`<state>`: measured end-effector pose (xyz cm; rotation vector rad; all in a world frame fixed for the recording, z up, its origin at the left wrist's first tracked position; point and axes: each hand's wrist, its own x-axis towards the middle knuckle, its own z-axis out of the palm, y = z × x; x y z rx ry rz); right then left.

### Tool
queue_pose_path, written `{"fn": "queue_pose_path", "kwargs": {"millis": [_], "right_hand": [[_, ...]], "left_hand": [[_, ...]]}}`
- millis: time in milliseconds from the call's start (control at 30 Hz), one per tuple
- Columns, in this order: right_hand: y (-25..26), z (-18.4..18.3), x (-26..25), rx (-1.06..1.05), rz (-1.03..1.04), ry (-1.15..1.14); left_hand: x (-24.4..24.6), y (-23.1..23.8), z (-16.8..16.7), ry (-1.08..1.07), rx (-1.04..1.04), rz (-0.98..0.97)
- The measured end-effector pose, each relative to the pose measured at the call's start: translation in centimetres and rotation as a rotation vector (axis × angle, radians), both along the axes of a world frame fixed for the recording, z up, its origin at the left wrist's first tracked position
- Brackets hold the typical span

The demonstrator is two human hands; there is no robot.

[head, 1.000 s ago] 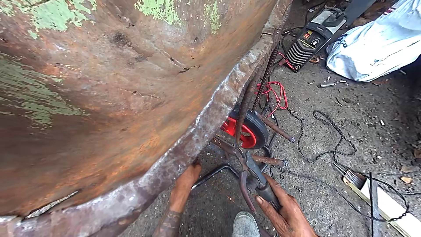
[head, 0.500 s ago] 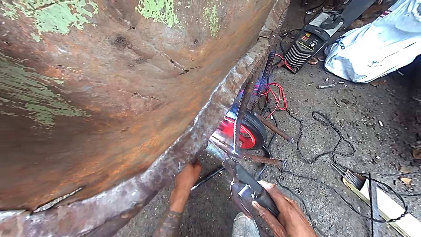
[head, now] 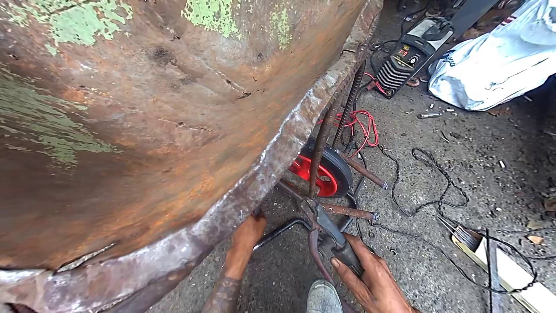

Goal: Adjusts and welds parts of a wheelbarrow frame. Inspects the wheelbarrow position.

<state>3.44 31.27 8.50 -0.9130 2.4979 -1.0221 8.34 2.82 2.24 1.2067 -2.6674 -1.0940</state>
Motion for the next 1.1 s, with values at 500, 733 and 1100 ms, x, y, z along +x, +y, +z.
{"fn": "queue_pose_path", "kwargs": {"millis": [500, 733, 1100], "right_hand": [[0.2, -0.1, 0.0, -0.006, -0.017, -0.006], [0.2, -0.3, 0.0, -0.022, -0.022, -0.019], [-0.2, 0.9, 0.3, -0.085, -0.034, -0.056]], "left_hand": [[0.1, 0.1, -0.3, 0.023, -0.025, -0.001], [0.0, 0.1, -0.1, 0.001, -0.014, 0.006], [-0.1, 0.1, 0.2, -0.029, 0.009, 0.016]]}}
